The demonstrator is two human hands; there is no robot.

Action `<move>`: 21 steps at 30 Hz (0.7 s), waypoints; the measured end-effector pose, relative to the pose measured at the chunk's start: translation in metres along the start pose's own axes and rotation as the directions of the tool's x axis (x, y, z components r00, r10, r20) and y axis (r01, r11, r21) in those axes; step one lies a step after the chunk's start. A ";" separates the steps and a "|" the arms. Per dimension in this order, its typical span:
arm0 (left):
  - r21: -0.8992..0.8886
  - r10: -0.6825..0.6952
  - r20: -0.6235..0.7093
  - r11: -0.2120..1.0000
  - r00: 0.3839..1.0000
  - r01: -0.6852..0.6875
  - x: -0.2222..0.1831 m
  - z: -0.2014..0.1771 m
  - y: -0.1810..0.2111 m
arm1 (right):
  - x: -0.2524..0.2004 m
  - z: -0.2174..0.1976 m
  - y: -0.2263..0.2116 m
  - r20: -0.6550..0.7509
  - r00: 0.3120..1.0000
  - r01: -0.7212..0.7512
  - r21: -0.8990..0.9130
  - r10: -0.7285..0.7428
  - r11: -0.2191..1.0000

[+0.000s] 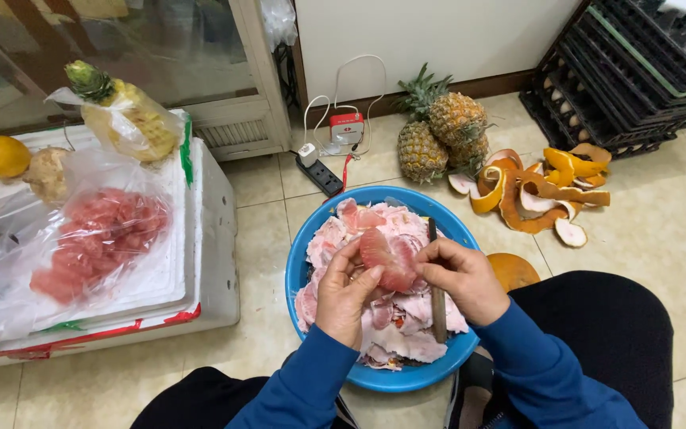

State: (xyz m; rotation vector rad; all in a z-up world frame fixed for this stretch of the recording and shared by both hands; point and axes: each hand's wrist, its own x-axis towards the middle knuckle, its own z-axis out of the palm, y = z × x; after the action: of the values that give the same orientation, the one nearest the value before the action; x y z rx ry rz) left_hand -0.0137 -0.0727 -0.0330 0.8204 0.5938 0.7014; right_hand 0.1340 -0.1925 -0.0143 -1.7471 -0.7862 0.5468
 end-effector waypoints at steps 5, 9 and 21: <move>-0.034 -0.014 0.050 0.999 0.999 0.015 0.000 0.002 -0.001 | -0.002 0.001 -0.004 0.033 0.999 0.038 0.006 -0.038 0.999; 0.014 0.014 0.104 1.000 0.994 -0.016 0.002 -0.001 -0.001 | -0.001 -0.004 0.001 0.063 0.997 0.036 -0.003 -0.036 0.999; 0.011 0.043 0.140 0.999 0.989 -0.045 0.005 -0.003 -0.001 | 0.000 -0.010 -0.008 0.174 0.982 0.045 0.125 -0.067 0.991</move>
State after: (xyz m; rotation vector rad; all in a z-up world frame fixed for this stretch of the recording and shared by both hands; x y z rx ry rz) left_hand -0.0123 -0.0688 -0.0365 0.8906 0.4562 0.6749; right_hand 0.1391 -0.1978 -0.0038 -1.5751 -0.9057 0.7055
